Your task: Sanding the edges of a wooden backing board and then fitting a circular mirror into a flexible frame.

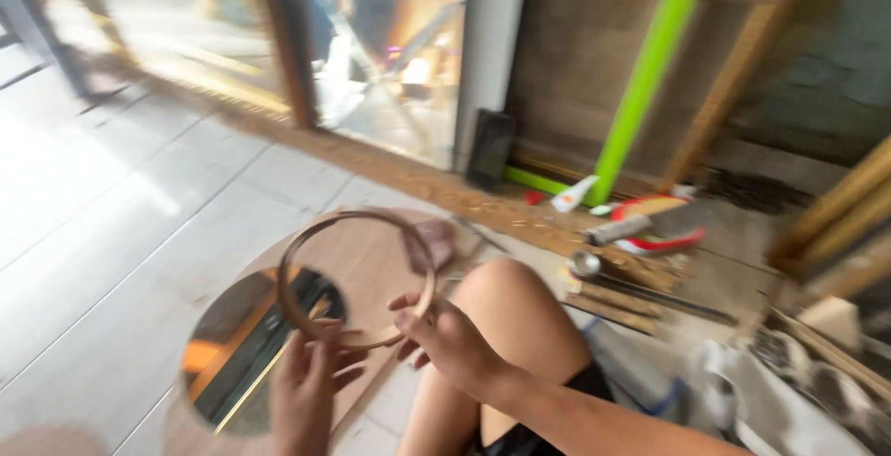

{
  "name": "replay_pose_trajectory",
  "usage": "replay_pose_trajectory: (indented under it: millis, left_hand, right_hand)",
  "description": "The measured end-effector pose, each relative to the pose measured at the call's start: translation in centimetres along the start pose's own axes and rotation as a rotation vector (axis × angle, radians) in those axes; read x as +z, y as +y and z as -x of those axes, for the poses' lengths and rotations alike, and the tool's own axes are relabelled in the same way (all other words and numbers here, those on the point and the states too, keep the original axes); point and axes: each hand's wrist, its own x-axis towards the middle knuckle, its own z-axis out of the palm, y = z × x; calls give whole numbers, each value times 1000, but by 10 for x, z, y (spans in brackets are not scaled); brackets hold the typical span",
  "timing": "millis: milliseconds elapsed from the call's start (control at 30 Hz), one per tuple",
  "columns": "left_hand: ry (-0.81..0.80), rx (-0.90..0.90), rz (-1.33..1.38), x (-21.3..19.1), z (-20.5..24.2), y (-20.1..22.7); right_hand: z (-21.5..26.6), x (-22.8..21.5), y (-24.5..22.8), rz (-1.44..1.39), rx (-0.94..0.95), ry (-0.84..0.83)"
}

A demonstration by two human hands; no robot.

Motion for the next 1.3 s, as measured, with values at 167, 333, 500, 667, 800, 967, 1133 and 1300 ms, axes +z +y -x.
replay_pose_trajectory:
  millis: [167, 333, 500, 667, 800, 967, 1133, 1300]
  left_hand:
    - [250, -233, -393, -116, 1, 64]
    - [375, -219, -288, -189, -42, -3]
    - [334, -339, -45, -192, -86, -24]
    - [346, -394, -12, -201, -128, -8]
    - [393, -402, 87, -214, -147, -6]
    - [410, -422, -155, -233, -150, -1]
    - [387, -226, 31, -243, -136, 0]
    - [244, -93, 541, -231, -111, 12]
  right_hand:
    - [-103, 84, 6, 228, 15, -197]
    - [-202, 139, 40, 529, -109, -375]
    - [-241, 150, 56, 213, 164, -293]
    - [-289, 171, 75, 128, 208, -222]
    - [-308, 180, 78, 53, 258, -185]
    - [-313, 183, 92, -61, 269, -235]
    - [-313, 179, 106, -62, -55, -386]
    - [-284, 169, 83, -206, -149, -571]
